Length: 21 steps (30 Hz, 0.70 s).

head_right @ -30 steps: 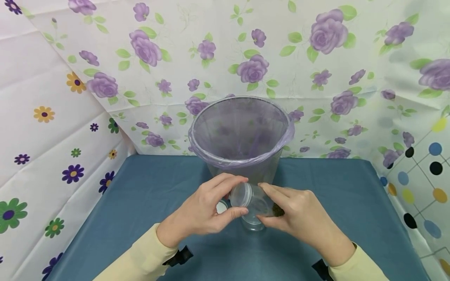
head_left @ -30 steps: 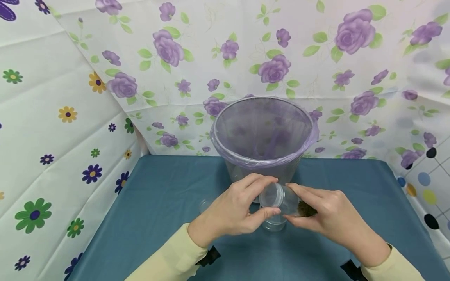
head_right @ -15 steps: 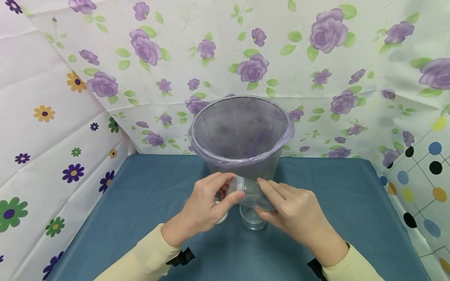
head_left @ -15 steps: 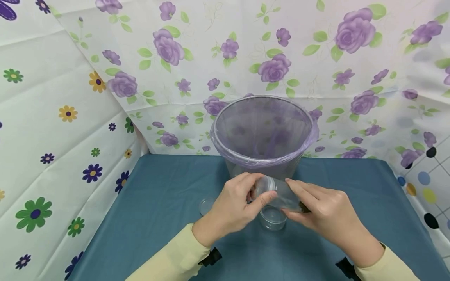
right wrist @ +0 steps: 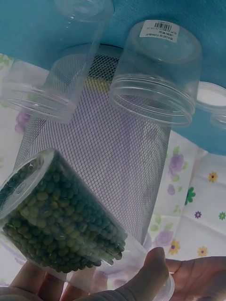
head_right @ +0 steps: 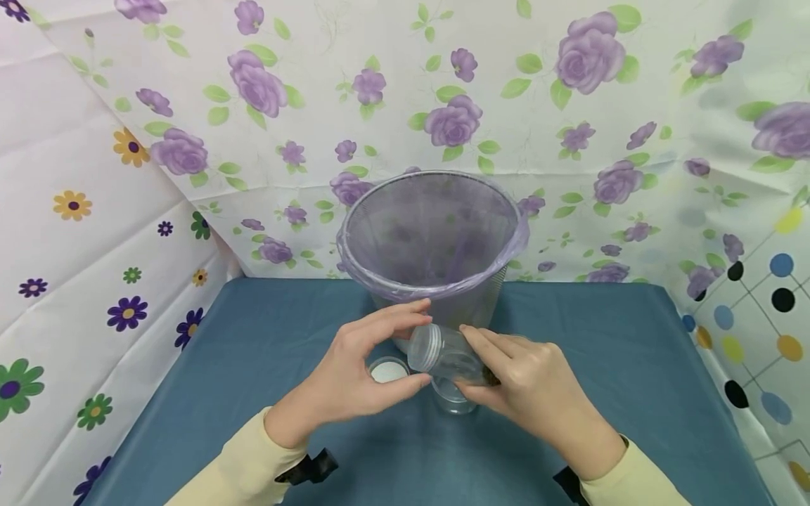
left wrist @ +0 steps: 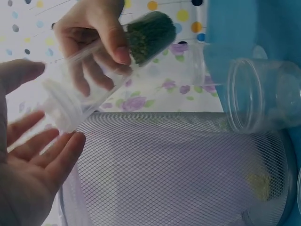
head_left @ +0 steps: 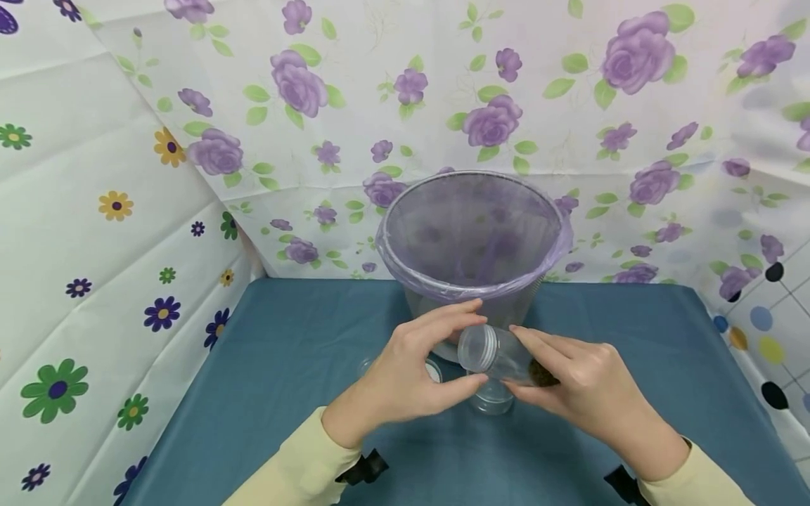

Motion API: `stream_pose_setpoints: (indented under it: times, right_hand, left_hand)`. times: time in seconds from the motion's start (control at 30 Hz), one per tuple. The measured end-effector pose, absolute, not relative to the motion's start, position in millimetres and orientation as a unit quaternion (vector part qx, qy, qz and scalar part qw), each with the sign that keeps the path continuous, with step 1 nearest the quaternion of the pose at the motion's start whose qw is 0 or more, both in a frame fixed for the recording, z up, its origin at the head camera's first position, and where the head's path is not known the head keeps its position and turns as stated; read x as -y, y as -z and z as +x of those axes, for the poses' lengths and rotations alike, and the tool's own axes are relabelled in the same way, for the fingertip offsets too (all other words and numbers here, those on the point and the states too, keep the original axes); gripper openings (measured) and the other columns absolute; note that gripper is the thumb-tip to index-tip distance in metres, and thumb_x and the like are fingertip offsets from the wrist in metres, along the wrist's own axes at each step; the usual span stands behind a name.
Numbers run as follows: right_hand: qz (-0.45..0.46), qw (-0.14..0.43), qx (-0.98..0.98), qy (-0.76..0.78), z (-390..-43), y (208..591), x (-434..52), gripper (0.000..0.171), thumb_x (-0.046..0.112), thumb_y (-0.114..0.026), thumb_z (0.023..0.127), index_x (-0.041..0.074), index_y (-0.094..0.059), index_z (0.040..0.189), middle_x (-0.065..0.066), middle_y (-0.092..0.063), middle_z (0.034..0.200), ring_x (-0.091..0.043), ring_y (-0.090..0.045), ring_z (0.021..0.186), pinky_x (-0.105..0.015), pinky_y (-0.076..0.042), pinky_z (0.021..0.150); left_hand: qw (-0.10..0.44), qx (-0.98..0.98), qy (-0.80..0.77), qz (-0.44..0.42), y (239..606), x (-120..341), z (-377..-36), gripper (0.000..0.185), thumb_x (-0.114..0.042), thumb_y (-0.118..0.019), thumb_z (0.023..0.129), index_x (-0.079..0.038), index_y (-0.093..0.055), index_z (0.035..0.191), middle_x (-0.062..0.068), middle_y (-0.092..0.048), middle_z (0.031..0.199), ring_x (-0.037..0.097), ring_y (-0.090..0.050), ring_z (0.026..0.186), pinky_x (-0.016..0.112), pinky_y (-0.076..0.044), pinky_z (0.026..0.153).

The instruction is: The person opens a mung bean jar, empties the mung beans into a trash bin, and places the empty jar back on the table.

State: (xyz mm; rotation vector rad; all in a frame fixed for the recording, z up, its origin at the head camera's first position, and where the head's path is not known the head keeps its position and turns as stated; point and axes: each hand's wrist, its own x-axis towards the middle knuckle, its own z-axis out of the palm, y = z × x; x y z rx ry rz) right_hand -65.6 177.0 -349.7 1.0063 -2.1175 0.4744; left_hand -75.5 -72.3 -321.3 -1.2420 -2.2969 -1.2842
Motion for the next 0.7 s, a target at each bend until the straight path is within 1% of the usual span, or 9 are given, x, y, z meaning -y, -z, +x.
stream_pose_setpoints:
  times: [0.07, 0.17, 0.27, 0.33, 0.4, 0.5, 0.53, 0.6, 0.7]
  right_hand:
    - [0.393, 0.368, 0.822, -0.185, -66, 349, -177, 0.056, 0.047, -0.069, 0.077, 0.010, -0.065, 0.119, -0.006, -0.073, 0.096, -0.007, -0.065, 0.060, -0.025, -0.052, 0.050]
    - [0.396, 0.370, 0.819, -0.187, -66, 350, -176, 0.055, 0.046, -0.071, 0.076, 0.009, -0.065, 0.118, -0.005, -0.073, 0.094, -0.006, -0.064, 0.059, -0.024, -0.052, 0.050]
    - [0.398, 0.367, 0.819, -0.190, -66, 351, -175, 0.055, 0.046, -0.071, 0.076, 0.010, -0.065, 0.118, -0.004, -0.073, 0.093, -0.008, -0.066, 0.061, -0.023, -0.052, 0.050]
    - [0.398, 0.362, 0.821, -0.191, -65, 353, -175, 0.056, 0.045, -0.072, 0.076, 0.011, -0.065, 0.118, -0.004, -0.073, 0.094, -0.010, -0.068, 0.064, -0.023, -0.052, 0.050]
    - [0.397, 0.357, 0.823, -0.192, -64, 355, -174, 0.057, 0.045, -0.074, 0.074, 0.011, -0.065, 0.119, -0.004, -0.073, 0.094, -0.012, -0.069, 0.066, -0.023, -0.052, 0.050]
    - [0.395, 0.353, 0.824, -0.199, -62, 359, -173, 0.060, 0.044, -0.076, 0.071, 0.011, -0.065, 0.119, -0.004, -0.073, 0.094, -0.011, -0.068, 0.065, -0.022, -0.051, 0.050]
    - [0.394, 0.353, 0.824, -0.203, -62, 360, -172, 0.061, 0.044, -0.077, 0.070, 0.011, -0.065, 0.119, -0.004, -0.073, 0.093, -0.010, -0.067, 0.063, -0.021, -0.051, 0.050]
    - [0.395, 0.351, 0.822, -0.213, -61, 362, -171, 0.062, 0.044, -0.078, 0.069, 0.010, -0.065, 0.119, -0.002, -0.073, 0.090, -0.006, -0.065, 0.058, -0.018, -0.049, 0.049]
    - [0.397, 0.343, 0.821, -0.226, -61, 366, -168, 0.064, 0.043, -0.081, 0.065, 0.010, -0.065, 0.118, 0.000, -0.073, 0.085, -0.002, -0.060, 0.053, -0.014, -0.047, 0.048]
  left_hand:
    - [0.110, 0.768, 0.434, -0.457, 320, 74, -77, 0.052, -0.021, -0.071, 0.082, -0.015, -0.053, 0.130, 0.002, -0.043, 0.145, 0.013, -0.049, 0.127, 0.023, -0.047, 0.095]
    - [0.102, 0.759, 0.439, -0.469, 319, 74, -78, 0.049, -0.018, -0.071, 0.083, -0.013, -0.054, 0.129, 0.004, -0.050, 0.139, 0.012, -0.051, 0.124, 0.023, -0.048, 0.095]
    - [0.099, 0.771, 0.444, -0.445, 321, 74, -79, 0.048, -0.026, -0.071, 0.083, -0.017, -0.055, 0.127, -0.001, -0.058, 0.126, 0.008, -0.059, 0.109, 0.020, -0.051, 0.085]
    - [0.090, 0.787, 0.444, -0.419, 322, 73, -78, 0.046, -0.033, -0.070, 0.084, -0.020, -0.056, 0.126, -0.006, -0.061, 0.118, 0.005, -0.060, 0.098, 0.018, -0.052, 0.079]
    - [0.085, 0.806, 0.429, -0.398, 324, 73, -77, 0.044, -0.040, -0.066, 0.085, -0.022, -0.057, 0.125, -0.009, -0.062, 0.110, 0.002, -0.059, 0.090, 0.017, -0.052, 0.076]
    - [0.078, 0.829, 0.404, -0.379, 325, 73, -75, 0.047, -0.048, -0.062, 0.086, -0.021, -0.057, 0.124, -0.011, -0.062, 0.105, 0.000, -0.057, 0.086, 0.017, -0.051, 0.074]
    - [0.075, 0.832, 0.399, -0.378, 325, 73, -75, 0.049, -0.049, -0.061, 0.086, -0.022, -0.056, 0.126, -0.011, -0.061, 0.106, 0.000, -0.057, 0.087, 0.017, -0.051, 0.075]
    - [0.059, 0.831, 0.402, -0.379, 324, 74, -74, 0.054, -0.051, -0.062, 0.085, -0.026, -0.051, 0.131, -0.013, -0.058, 0.117, -0.001, -0.057, 0.096, 0.018, -0.052, 0.077]
    - [0.027, 0.815, 0.419, -0.399, 323, 76, -75, 0.061, -0.044, -0.066, 0.084, -0.033, -0.040, 0.138, -0.014, -0.043, 0.140, 0.002, -0.050, 0.119, 0.024, -0.051, 0.087]
